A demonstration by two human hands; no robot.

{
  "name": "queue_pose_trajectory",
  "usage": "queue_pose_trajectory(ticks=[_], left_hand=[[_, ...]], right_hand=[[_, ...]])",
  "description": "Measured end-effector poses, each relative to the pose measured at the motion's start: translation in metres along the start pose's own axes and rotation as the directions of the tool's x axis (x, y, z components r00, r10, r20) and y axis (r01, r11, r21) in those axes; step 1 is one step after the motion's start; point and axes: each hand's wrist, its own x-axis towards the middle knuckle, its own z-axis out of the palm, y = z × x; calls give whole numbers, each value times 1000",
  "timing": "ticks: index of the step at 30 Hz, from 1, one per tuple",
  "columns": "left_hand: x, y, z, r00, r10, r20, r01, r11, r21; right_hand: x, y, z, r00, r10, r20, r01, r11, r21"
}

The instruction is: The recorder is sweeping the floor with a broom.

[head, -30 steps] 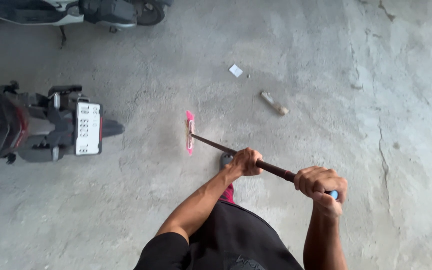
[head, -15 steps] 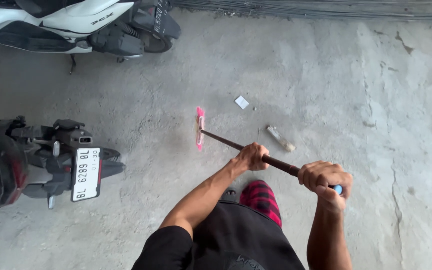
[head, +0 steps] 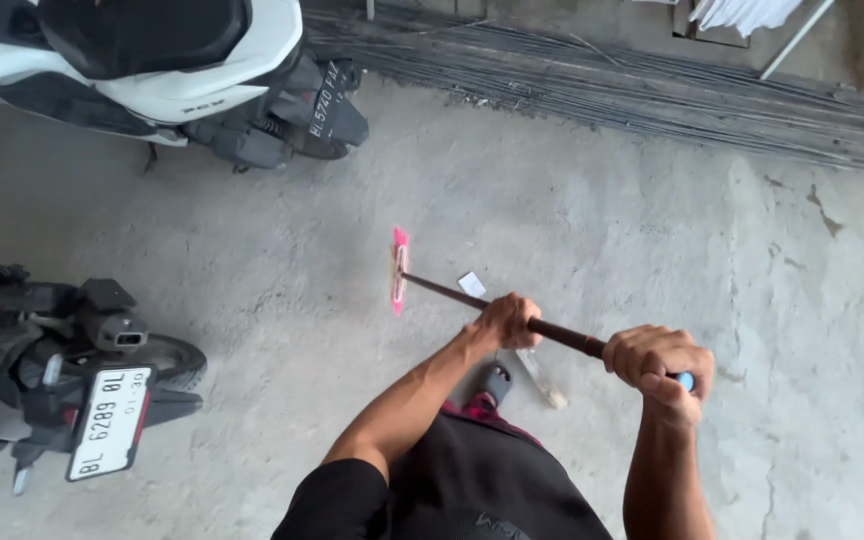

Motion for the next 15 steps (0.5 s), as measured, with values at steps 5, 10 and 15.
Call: queue_pose_trajectory(ticks=[5,10,15], left_hand=[[83,-16,-20,998,-14,-57,15,1000,21],[164,-43,-50,998,-57,-32,58,998,22],[246,-89,-83,990,-7,-138,9,1000,19]], right_hand=[[59,32,-59,999,32,32,-32,999,22],[119,81,-114,998,38,47,-39,999,25],[188,144,-162,996,48,78,-50,998,33]])
